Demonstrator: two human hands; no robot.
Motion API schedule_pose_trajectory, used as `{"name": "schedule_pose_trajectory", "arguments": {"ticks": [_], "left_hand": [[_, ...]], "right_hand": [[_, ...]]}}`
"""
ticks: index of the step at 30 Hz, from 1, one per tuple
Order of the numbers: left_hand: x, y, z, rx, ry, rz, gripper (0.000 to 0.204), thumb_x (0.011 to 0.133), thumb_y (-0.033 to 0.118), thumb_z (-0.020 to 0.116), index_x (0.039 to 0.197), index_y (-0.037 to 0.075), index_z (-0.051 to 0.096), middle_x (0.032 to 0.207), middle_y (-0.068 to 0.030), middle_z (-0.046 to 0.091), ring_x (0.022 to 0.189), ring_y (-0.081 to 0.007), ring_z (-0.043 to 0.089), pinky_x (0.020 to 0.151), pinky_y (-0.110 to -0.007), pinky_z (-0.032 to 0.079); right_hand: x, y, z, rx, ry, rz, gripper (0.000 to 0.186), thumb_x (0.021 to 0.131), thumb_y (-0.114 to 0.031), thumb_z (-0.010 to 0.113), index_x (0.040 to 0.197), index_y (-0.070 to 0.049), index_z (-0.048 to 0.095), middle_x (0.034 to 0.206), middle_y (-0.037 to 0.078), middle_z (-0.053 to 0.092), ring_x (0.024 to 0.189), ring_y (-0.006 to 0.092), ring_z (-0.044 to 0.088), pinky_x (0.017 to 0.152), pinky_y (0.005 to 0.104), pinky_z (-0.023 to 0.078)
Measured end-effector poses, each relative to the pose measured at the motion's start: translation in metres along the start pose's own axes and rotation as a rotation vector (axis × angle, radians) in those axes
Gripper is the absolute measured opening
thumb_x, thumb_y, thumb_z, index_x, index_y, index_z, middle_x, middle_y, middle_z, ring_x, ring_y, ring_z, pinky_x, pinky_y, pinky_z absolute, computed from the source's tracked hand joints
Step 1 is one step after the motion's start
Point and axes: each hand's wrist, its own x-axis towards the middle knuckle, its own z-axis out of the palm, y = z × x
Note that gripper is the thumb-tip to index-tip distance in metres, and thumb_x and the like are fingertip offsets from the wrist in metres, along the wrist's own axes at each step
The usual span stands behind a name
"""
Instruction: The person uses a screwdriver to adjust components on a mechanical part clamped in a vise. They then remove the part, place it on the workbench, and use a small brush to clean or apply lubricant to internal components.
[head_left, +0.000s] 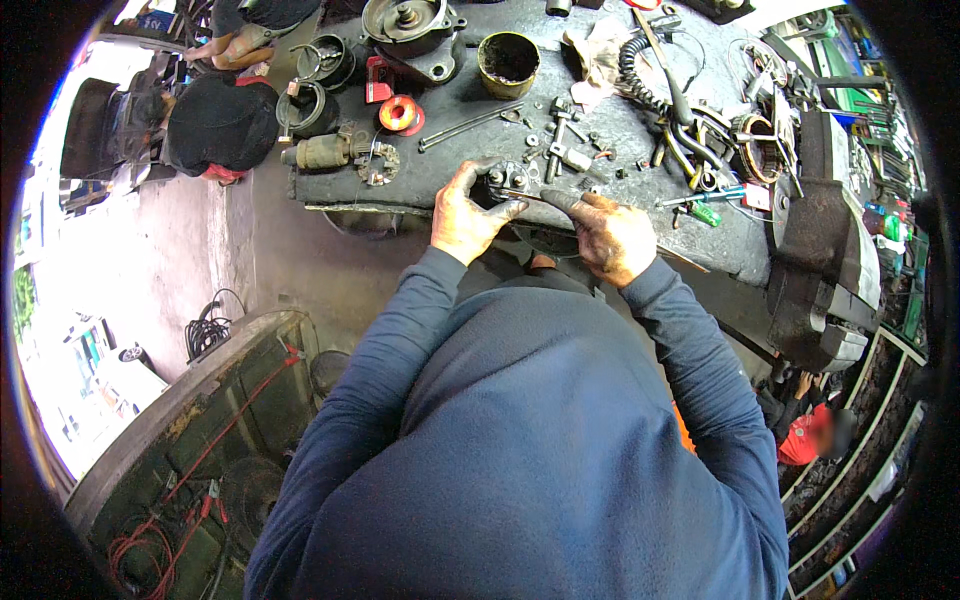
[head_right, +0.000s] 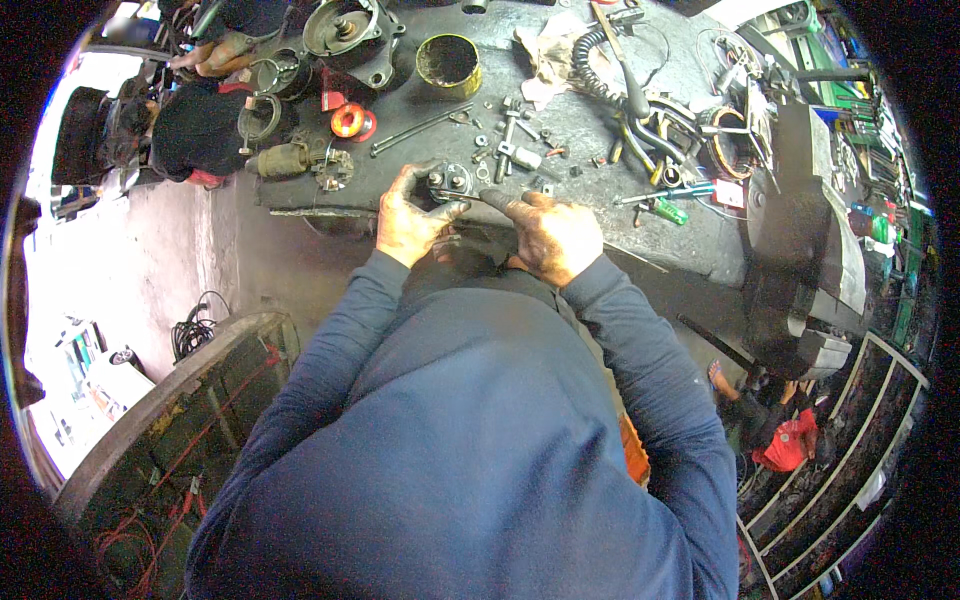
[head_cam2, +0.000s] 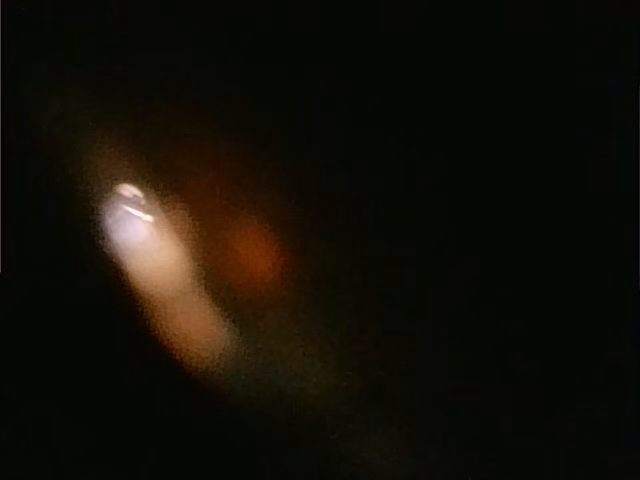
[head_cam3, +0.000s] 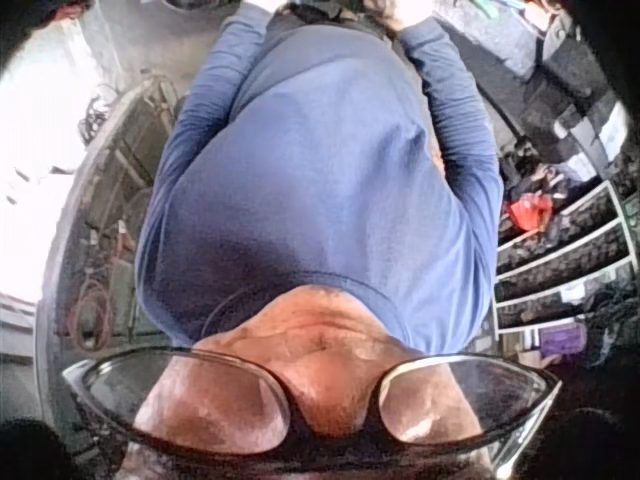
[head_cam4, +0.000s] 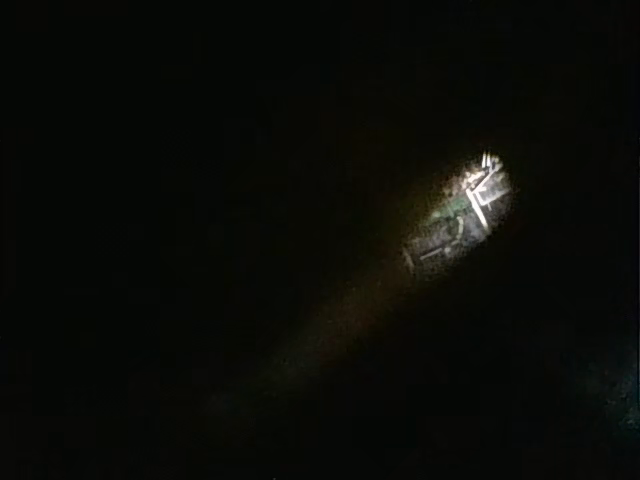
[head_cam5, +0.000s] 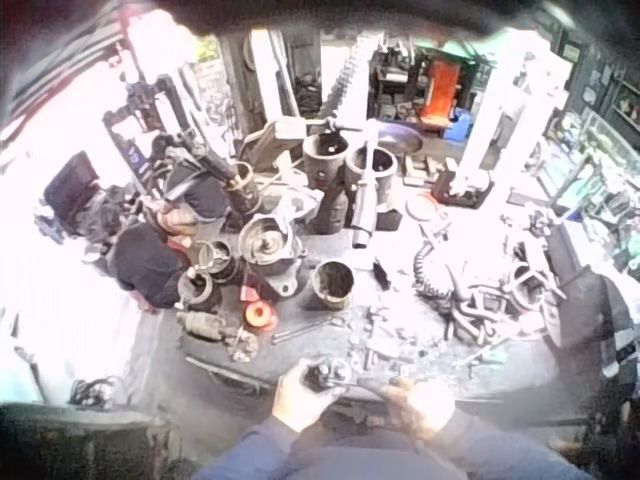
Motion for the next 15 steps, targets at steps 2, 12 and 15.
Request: {"name": "schedule_pose_trajectory", "arguments": {"ticks": [2, 12, 15], "left_hand": [[0.002, 0.001, 0.001, 0.018, -0.022, 0.024, 0.055, 0.070, 0.015, 0.095, 0.116, 0.005, 0.065, 0.108, -0.0079, 0.074, 0.100, -0.0164, 0.069, 0.093, -0.034, 0.056], [0.001, 0.001, 0.004, 0.059, -0.004, 0.070, 0.054, 0.070, 0.011, 0.094, 0.115, 0.005, 0.066, 0.105, -0.0075, 0.074, 0.098, -0.0157, 0.069, 0.090, -0.033, 0.056], [-0.001, -0.005, 0.004, -0.017, 0.015, 0.012, 0.056, 0.068, 0.016, 0.095, 0.115, 0.004, 0.066, 0.108, -0.0137, 0.074, 0.101, -0.0251, 0.073, 0.091, -0.036, 0.056]], "right_hand": [[-0.005, 0.009, -0.002, 0.068, -0.009, -0.028, 0.040, 0.085, -0.020, 0.071, 0.124, -0.021, 0.070, 0.082, 0.012, 0.066, 0.078, 0.0337, 0.070, 0.067, 0.0461, 0.056], [-0.007, 0.016, -0.005, 0.050, 0.017, -0.080, 0.046, 0.082, -0.012, 0.064, 0.126, -0.022, 0.070, 0.086, 0.012, 0.065, 0.072, 0.0336, 0.070, 0.062, 0.0458, 0.056], [0.001, -0.002, -0.018, 0.023, -0.044, -0.009, 0.053, 0.084, -0.014, 0.066, 0.135, -0.026, 0.066, 0.086, 0.011, 0.064, 0.070, 0.0326, 0.069, 0.063, 0.0452, 0.057]]}}
